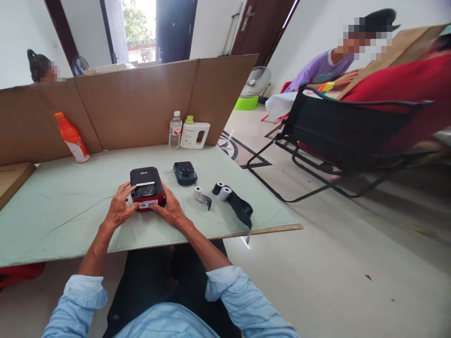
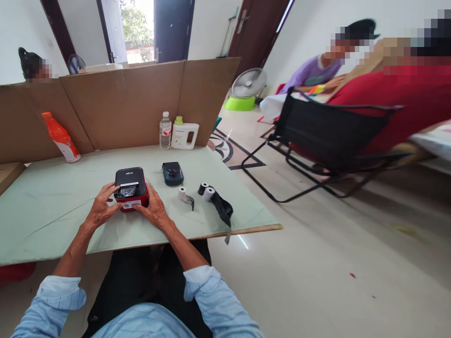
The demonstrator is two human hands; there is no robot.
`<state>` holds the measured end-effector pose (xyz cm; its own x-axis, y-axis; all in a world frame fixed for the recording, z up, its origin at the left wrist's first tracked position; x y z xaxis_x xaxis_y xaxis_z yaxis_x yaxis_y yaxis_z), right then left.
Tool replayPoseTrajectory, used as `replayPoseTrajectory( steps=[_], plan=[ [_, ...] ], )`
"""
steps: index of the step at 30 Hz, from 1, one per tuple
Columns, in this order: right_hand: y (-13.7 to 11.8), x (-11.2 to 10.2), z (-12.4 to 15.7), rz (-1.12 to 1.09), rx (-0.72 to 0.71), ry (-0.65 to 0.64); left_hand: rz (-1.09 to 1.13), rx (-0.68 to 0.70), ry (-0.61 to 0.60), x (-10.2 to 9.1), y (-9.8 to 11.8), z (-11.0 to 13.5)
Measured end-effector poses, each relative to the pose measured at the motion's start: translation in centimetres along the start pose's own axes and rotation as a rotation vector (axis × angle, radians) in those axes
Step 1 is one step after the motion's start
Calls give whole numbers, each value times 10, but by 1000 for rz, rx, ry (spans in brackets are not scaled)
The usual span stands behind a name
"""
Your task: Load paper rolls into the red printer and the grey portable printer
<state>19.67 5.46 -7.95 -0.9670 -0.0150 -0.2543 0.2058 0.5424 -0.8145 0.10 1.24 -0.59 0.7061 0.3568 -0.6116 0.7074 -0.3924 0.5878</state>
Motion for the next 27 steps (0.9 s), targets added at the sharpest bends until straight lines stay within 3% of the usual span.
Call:
replayPoseTrajectory(
  steps=[15, 27],
  plan=[
    [1, -1, -2, 18, 14, 2, -125, 80, 151, -10, 10, 12],
    [6, -2, -1, 54, 27, 13, -137, 64, 112, -5, 10, 6]
  ],
)
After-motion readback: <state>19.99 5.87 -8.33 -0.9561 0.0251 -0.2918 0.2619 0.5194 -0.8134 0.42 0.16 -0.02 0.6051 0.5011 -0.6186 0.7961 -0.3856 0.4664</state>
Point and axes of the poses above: each hand's wrist, its own z-axis away from the middle knuckle, its own x-axis out of the palm, y = z × x, the point moved 10 cm from there along -z, towards the middle knuckle, and after that the axes turned 8 degrees about y, right-handed, at the moved point
